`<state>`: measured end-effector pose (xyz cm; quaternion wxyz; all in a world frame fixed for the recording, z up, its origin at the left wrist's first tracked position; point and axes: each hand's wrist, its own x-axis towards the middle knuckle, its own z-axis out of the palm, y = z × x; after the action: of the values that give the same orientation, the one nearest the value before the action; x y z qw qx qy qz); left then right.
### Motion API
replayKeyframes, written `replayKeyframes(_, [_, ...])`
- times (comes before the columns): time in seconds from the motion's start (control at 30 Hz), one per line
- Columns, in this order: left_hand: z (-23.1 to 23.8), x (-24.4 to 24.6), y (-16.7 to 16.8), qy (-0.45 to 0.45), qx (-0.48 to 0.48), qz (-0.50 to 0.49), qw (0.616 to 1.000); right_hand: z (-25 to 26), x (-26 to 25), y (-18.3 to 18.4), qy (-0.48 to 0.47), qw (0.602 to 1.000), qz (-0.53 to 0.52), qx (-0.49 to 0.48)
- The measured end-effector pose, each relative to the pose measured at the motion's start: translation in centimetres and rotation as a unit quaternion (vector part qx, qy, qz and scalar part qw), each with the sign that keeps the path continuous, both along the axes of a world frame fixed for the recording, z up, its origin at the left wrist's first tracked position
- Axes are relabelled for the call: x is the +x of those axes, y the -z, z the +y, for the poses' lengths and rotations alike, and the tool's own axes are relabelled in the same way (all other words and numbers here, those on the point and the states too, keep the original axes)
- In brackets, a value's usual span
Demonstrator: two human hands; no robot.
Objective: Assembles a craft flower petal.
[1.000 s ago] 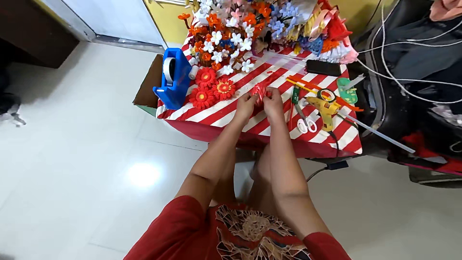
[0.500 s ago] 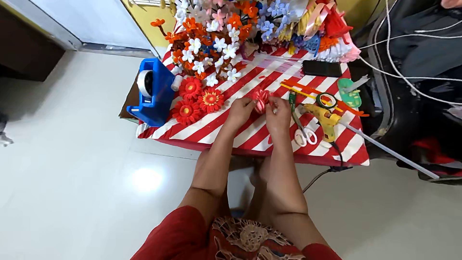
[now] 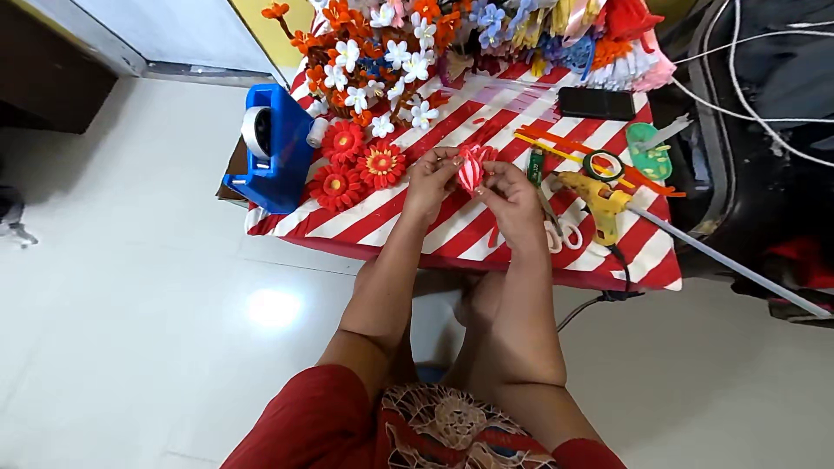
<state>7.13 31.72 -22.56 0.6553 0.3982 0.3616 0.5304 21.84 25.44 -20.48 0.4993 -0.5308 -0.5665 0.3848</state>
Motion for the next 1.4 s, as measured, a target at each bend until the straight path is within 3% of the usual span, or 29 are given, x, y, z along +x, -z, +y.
replayKeyframes(0.23, [-0.1,-0.3,0.8,0.078,-0.007,-0.116,0.99,0.6,-1.1,1.0,0.03,0.997,0.006,0.065])
replayKeyframes(0.5, [0.4,-0.1,0.5,0.074,-0.012,-0.178,0.981,1.0,-1.4,1.1,0.04,0.994,0.018,0.095])
replayKeyframes(0.93, [0.4,0.4,1.4,0.135,-0.005,-0.145,0.98,1.1,-1.9,1.4,0.051,0.989,0.075,0.119])
replayKeyframes(1.1, [0.4,0.5,1.3,0.096,0.011,-0.165,0.982,-0.4,1.1,-0.9,0.04,0.991,-0.12,0.035])
replayKeyframes(1.23, [0.6,0.2,1.1,0.076,0.004,-0.188,0.979,-3.4,4.9,-3.9,0.044,0.934,-0.316,-0.163])
replayKeyframes(1.3, [0.7,0.3,1.2,0.074,0.0,-0.186,0.98,-5.0,6.7,-4.5,0.09,0.904,-0.349,-0.229])
replayKeyframes(1.4, [0.5,0.6,1.2,0.067,-0.002,-0.18,0.981,-6.9,9.5,-4.5,0.172,0.893,-0.313,-0.273])
